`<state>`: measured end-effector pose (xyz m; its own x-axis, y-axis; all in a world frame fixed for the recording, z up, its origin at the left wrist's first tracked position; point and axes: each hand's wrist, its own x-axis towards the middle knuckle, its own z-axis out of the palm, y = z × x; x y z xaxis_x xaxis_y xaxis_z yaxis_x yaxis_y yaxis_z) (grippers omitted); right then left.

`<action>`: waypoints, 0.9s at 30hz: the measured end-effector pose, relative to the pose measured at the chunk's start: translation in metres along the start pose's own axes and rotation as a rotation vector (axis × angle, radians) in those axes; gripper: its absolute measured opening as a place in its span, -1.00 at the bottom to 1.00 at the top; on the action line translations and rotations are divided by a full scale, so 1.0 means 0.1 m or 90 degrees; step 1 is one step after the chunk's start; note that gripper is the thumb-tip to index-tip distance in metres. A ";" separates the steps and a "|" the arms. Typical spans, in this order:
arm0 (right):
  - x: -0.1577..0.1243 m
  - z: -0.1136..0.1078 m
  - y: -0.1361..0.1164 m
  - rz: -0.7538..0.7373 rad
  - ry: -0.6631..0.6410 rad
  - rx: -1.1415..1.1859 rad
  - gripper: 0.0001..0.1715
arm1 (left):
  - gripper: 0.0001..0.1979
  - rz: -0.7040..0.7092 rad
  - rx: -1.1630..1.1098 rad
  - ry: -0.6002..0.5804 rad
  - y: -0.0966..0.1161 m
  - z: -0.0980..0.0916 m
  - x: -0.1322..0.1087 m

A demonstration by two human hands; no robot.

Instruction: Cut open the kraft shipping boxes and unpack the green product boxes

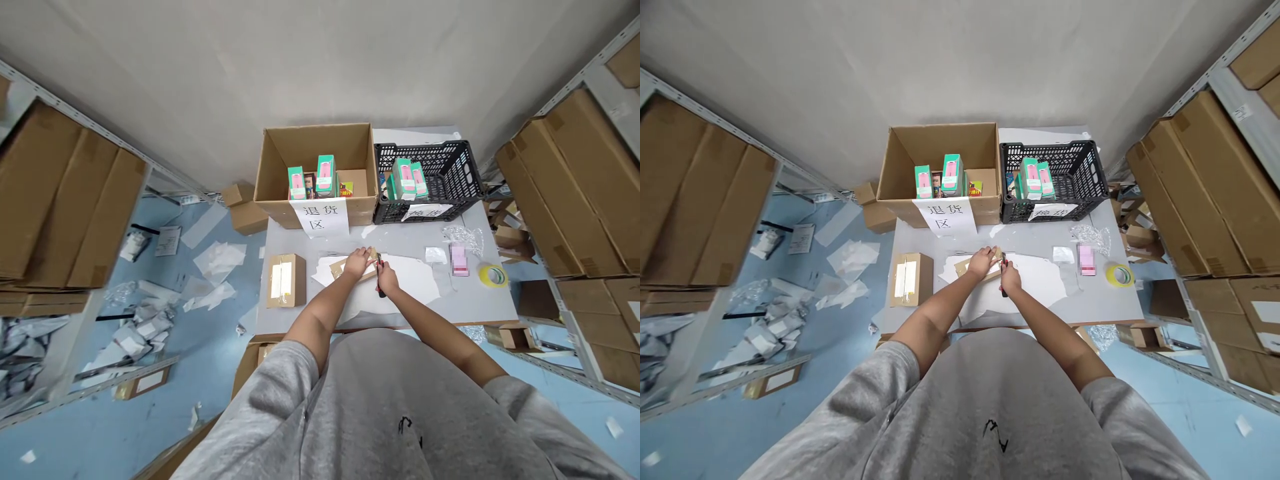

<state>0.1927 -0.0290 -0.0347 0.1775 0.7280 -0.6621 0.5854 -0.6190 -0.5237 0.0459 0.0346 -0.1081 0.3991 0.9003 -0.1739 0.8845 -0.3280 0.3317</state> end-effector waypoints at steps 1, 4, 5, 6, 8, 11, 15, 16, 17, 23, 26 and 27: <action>-0.01 0.02 0.02 -0.002 -0.005 -0.017 -0.54 | -0.45 -0.005 -0.006 -0.003 0.00 -0.01 0.01; -0.06 0.08 0.07 -0.025 -0.019 -0.057 -0.56 | -0.51 -0.028 -0.026 -0.013 0.00 -0.03 0.01; -0.07 0.10 0.07 -0.029 -0.025 -0.054 -0.56 | -0.51 -0.029 -0.029 -0.012 0.01 -0.03 0.00; -0.08 0.11 0.07 -0.030 -0.032 -0.040 -0.57 | -0.51 -0.024 -0.030 -0.007 0.01 -0.03 -0.02; -0.07 0.10 0.07 -0.023 -0.053 0.003 -0.58 | -0.47 -0.005 -0.027 0.012 0.01 -0.02 -0.06; -0.02 -0.01 0.18 -0.021 -0.074 0.050 -0.63 | -0.36 0.015 -0.038 0.033 -0.01 -0.03 -0.12; 0.05 -0.25 0.49 -0.028 -0.024 0.108 -0.65 | -0.28 0.030 -0.031 0.069 -0.10 -0.07 -0.27; 0.09 -0.30 0.55 -0.035 -0.002 0.122 -0.65 | -0.26 0.024 -0.023 0.079 -0.13 -0.08 -0.33; 0.13 -0.33 0.58 -0.048 0.018 0.129 -0.65 | -0.25 0.015 -0.015 0.082 -0.17 -0.08 -0.40; 0.55 -0.27 0.33 -0.123 0.081 -0.007 -0.51 | -0.30 0.001 0.012 0.014 -0.33 -0.04 -0.69; 0.75 -0.18 0.20 -0.125 0.088 -0.044 -0.40 | -0.37 0.022 0.016 0.004 -0.40 -0.10 -0.62; 0.80 -0.16 0.18 -0.120 0.087 -0.043 -0.38 | -0.39 0.032 0.014 0.007 -0.42 -0.13 -0.58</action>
<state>0.2295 0.0229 -0.0884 0.1632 0.8649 -0.4747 0.6687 -0.4508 -0.5914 -0.0172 -0.0006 -0.0998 0.4413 0.8851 -0.1477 0.8683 -0.3797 0.3192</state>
